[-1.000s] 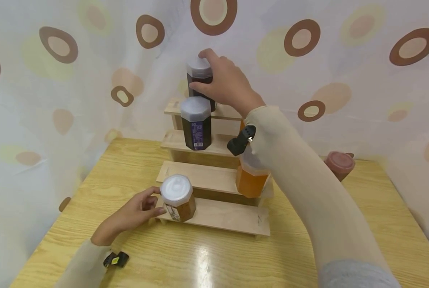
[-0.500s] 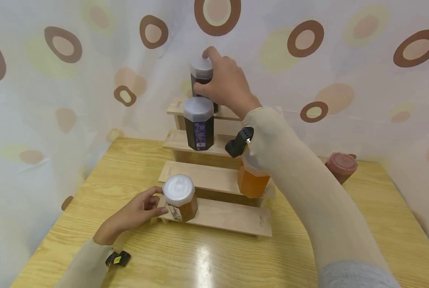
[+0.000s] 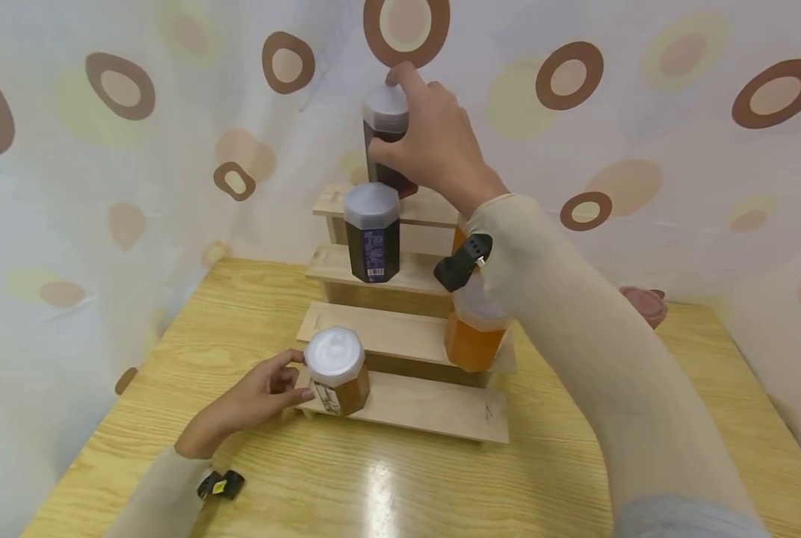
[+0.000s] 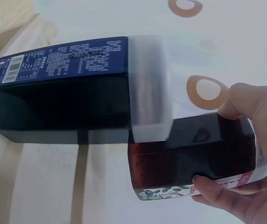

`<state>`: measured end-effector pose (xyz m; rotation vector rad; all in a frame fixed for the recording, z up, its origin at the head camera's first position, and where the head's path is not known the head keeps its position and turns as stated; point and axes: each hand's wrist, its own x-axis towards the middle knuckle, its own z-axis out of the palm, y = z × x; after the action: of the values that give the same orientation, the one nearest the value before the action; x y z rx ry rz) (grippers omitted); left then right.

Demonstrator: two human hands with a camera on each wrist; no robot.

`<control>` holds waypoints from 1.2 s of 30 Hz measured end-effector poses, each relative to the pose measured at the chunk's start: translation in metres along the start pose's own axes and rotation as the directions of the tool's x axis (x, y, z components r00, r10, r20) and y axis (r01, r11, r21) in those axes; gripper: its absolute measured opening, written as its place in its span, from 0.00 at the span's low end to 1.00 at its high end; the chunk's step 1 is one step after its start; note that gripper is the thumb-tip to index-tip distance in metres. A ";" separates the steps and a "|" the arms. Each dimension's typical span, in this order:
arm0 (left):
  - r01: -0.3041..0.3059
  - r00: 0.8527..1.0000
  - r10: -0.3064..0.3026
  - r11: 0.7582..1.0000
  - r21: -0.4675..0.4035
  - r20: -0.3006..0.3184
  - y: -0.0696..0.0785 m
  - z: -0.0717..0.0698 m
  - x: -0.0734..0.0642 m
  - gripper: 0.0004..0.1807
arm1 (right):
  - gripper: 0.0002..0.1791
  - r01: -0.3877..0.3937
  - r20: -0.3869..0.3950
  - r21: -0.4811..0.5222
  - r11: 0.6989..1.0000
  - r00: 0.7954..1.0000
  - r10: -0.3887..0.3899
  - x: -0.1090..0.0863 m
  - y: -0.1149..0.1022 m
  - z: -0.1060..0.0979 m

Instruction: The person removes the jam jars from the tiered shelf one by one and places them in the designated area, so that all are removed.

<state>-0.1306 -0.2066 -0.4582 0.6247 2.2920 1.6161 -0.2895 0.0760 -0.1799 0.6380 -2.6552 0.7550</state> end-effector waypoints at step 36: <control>-0.003 1.000 0.003 1.000 0.004 0.000 -0.001 -0.001 -0.001 0.21 | 0.39 -0.306 -0.118 0.116 0.945 0.940 0.319 -0.041 0.080 -0.080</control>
<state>-0.1304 -0.2082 -0.4593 0.6291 2.2959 1.6139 -0.2807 0.1945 -0.1645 0.1746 -2.6363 0.9796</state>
